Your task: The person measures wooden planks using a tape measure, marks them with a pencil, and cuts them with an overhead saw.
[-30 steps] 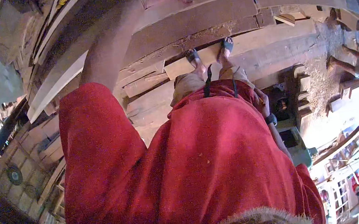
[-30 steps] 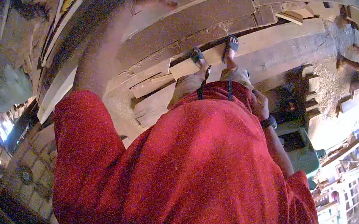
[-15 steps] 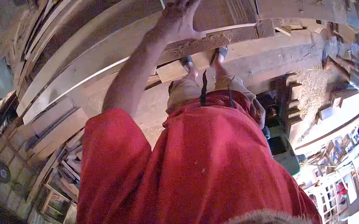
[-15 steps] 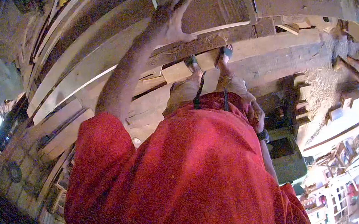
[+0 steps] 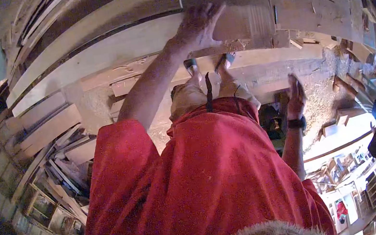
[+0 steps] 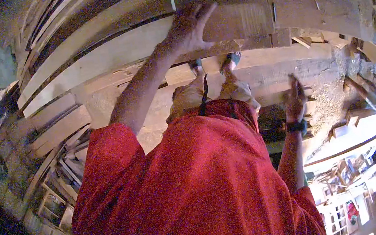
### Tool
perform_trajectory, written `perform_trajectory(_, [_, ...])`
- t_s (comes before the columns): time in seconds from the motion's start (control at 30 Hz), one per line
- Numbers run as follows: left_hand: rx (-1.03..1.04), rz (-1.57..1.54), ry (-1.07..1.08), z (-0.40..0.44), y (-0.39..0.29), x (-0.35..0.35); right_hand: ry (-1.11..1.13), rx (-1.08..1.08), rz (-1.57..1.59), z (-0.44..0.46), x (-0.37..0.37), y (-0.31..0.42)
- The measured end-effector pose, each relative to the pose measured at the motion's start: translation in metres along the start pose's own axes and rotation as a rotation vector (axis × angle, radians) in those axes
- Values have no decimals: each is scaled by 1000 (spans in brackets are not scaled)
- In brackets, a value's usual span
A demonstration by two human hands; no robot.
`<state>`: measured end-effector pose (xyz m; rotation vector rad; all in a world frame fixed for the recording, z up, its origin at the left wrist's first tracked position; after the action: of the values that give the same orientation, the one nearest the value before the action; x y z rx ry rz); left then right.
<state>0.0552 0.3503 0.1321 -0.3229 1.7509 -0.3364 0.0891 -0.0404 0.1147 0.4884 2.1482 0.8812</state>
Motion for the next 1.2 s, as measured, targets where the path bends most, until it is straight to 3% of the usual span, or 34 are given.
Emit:
perform_trajectory(0.13, [32, -10, -56, -12, -9, -2, -79, -509, -164, 88, 19, 69])
perform_trajectory(0.27, [55, 1, -65, -21, -17, -5, -6, -421, -64, 123, 35, 123])
perform_trajectory(0.37, [79, 36, -85, -24, -20, -3, 28, -610, -403, 144, 54, 126])
perform_trajectory(0.47, [44, 51, -44, -24, -19, 12, 13, -655, -621, 166, 59, 102])
perform_trajectory(0.57, [87, 162, -184, -33, -15, 23, 36, -484, -369, 175, 59, 95])
perform_trajectory(0.6, [8, -24, -265, -57, -4, 4, 41, -426, -283, 175, 58, 90])
perform_trajectory(0.63, [-68, -205, -345, -79, 12, -11, 15, -512, -425, 170, 60, 96])
perform_trajectory(0.67, [-261, -747, -613, -111, 49, -4, -14, -598, -566, 166, 63, 103])
perform_trajectory(0.7, [-455, -573, -792, -156, 83, 5, -16, -598, -564, 162, 65, 107])
perform_trajectory(0.77, [-799, -245, -1055, -248, 145, 23, 40, -397, -338, 156, 63, 104])
perform_trajectory(0.83, [-1212, 2, -1078, -323, 162, 4, 9, -440, -442, 162, 61, 51])
perform_trajectory(0.9, [-1309, -611, -1505, -383, 190, 36, 14, -428, -452, 146, 55, 53])
perform_trajectory(0.93, [-1666, -354, -1374, -449, 270, 116, 19, -426, -452, 142, 52, 55])
perform_trajectory(1.0, [-990, -1246, -1731, -436, 276, 105, 27, -409, -444, 136, 45, 54])
perform_trajectory(1.03, [-747, -1490, -1739, -424, 270, 90, 30, -400, -443, 136, 42, 53])
perform_trajectory(1.1, [-510, -1642, -1728, -418, 268, 68, 23, -369, -458, 134, 33, 47])
perform_trajectory(1.2, [-449, -1549, -1714, -436, 288, 89, -10, -321, -471, 131, 15, 38])
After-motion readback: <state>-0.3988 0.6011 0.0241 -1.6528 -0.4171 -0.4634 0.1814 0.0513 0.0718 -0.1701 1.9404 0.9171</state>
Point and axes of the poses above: each hand's wrist, its own z-axis towards the middle knuckle, its own x-axis out of the palm, y = z × x, the point moved 7 cm from there along z, towards the middle knuckle, and after that the axes turned 12 degrees about y, right-handed, at the moved point
